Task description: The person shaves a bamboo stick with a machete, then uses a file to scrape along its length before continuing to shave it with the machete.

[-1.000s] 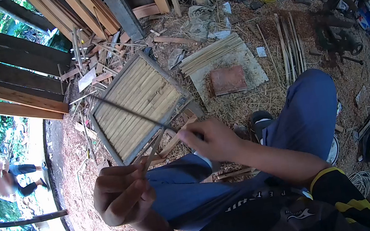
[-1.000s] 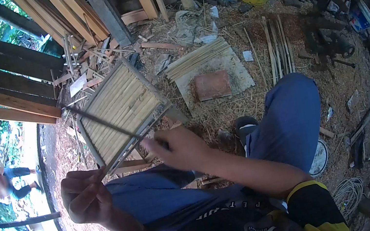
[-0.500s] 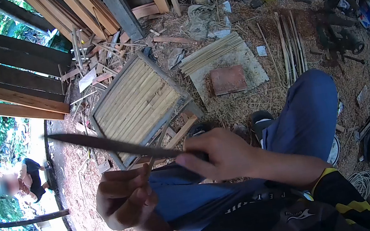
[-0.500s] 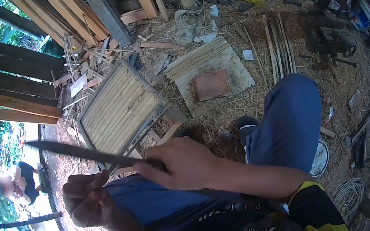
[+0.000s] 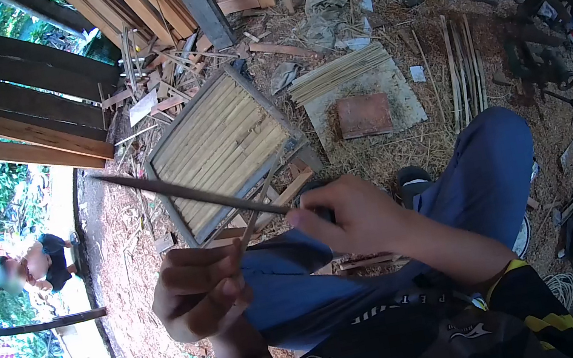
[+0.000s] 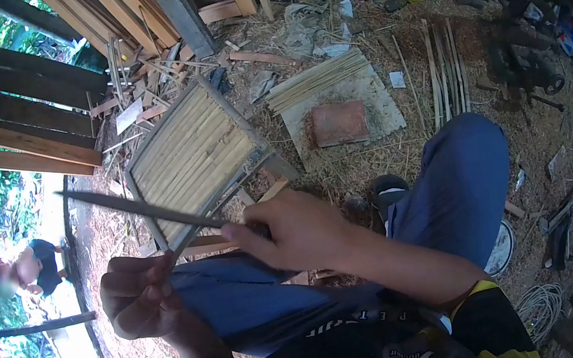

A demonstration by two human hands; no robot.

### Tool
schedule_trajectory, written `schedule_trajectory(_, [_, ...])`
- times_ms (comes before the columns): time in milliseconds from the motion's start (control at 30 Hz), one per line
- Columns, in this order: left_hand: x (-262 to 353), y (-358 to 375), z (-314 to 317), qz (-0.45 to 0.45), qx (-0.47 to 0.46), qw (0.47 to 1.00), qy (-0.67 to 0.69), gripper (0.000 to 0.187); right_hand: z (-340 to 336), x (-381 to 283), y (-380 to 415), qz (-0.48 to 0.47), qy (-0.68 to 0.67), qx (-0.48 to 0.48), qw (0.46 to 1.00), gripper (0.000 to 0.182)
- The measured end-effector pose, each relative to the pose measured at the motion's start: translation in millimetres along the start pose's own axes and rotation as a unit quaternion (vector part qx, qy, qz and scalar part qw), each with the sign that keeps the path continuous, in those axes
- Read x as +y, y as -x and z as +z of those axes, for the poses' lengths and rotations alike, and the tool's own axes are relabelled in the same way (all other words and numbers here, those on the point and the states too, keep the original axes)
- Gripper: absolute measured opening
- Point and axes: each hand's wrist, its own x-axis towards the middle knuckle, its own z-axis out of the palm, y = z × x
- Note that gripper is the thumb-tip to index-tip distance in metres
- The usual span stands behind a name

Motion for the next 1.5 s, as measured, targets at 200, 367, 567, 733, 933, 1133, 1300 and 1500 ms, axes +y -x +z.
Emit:
schedule_trajectory(200, [0.0,-0.3,3.6,0.014,0.005,0.999,0.037,0.033,0.5,-6.5,5.7,-0.056,-0.001,0.020,0.998,0.040])
schedule_trajectory(367, [-1.1,-0.6,-2.7,0.012,-0.018,0.999,0.025,0.034,-6.9,8.5,-6.2,0.001,0.053,-0.002,0.999,0.043])
schedule_trajectory(567, [-0.3,-1.4,2.8,0.013,-0.010,0.999,0.038,0.032,-4.9,19.6,-6.3,0.003,0.080,0.018,0.997,0.048])
schedule_trajectory(733, [-1.9,0.3,-1.1,0.016,-0.006,1.000,0.024,0.031,-12.6,22.0,-7.9,-0.011,0.097,-0.023,0.995,0.053])
schedule_trajectory(933, [-6.8,-1.7,-5.9,0.015,-0.015,0.999,0.039,0.031,-11.6,37.6,-18.9,0.082,0.119,-0.002,0.989,0.059])
schedule_trajectory(1133, [-6.4,-4.0,-6.0,0.023,-0.028,0.999,0.031,0.030,-9.7,64.1,-20.0,0.052,0.128,0.005,0.990,0.049])
schedule_trajectory(1300, [-6.9,-9.1,-4.1,0.020,-0.022,0.999,0.022,0.027,-16.8,74.2,-24.2,0.092,0.135,-0.012,0.986,0.057])
schedule_trajectory(1500, [-8.7,-7.7,-4.8,0.024,-0.012,0.999,0.025,0.025,-5.7,113.9,-37.9,0.174,0.066,0.023,0.982,0.069])
